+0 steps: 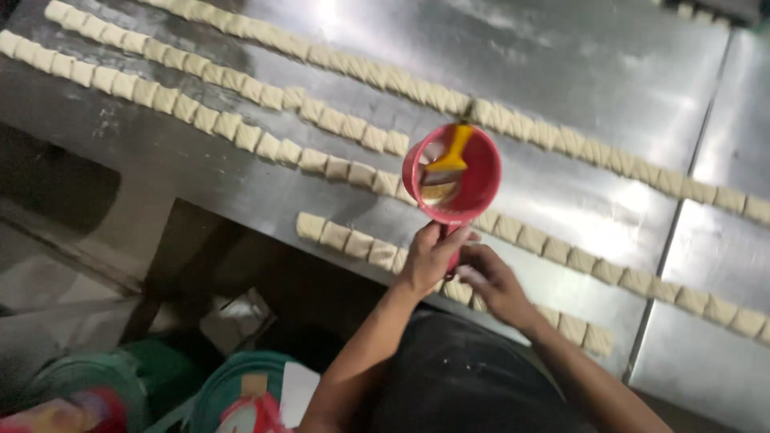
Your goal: Apply egg wash glaze or liquid coating onto pre-cut pieces of bread dough lined up on a metal workstation table using a pastry brush.
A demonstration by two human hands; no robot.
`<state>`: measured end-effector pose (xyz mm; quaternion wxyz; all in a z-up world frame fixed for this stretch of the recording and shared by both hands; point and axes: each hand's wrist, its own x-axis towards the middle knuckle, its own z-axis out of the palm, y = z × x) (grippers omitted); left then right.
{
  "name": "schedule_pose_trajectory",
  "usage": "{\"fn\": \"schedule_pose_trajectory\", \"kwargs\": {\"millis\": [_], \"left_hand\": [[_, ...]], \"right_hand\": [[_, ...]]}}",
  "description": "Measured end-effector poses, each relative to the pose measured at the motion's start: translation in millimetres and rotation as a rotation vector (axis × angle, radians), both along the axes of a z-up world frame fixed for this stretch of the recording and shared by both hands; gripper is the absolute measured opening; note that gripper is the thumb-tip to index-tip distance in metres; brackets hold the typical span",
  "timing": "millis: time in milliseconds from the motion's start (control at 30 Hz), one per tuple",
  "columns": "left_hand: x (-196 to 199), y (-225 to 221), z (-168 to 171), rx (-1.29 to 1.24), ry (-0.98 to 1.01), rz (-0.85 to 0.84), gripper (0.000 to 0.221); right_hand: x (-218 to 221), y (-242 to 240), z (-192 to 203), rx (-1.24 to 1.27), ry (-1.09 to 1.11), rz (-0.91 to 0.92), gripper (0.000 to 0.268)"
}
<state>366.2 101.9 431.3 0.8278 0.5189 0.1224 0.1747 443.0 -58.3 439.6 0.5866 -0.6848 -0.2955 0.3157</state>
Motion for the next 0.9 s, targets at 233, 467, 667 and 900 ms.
{"fn": "schedule_pose_trajectory", "kwargs": {"millis": [233, 467, 667, 900], "left_hand": [[-49.5, -15.1, 54.2, 0.032, 0.328, -0.411, 0.026], [-47.1, -42.8, 67.5, 0.071, 0.348, -0.420, 0.030], [-42.8, -52.9, 65.2, 0.258, 0.471, -0.310, 0.035], [-35.8, -27.8, 73.3, 0.086, 0.362, -0.411, 0.032]], "right_hand": [[42.0, -48.3, 74.7, 0.033, -0.048, -0.304, 0.054], [43.7, -59.5, 98.9, 0.063, -0.530, -0.070, 0.037], [44.9, -62.8, 93.4, 0.006, -0.705, 0.027, 0.029], [41.1, -48.0, 109.4, -0.145, -0.779, -0.398, 0.025]]}}
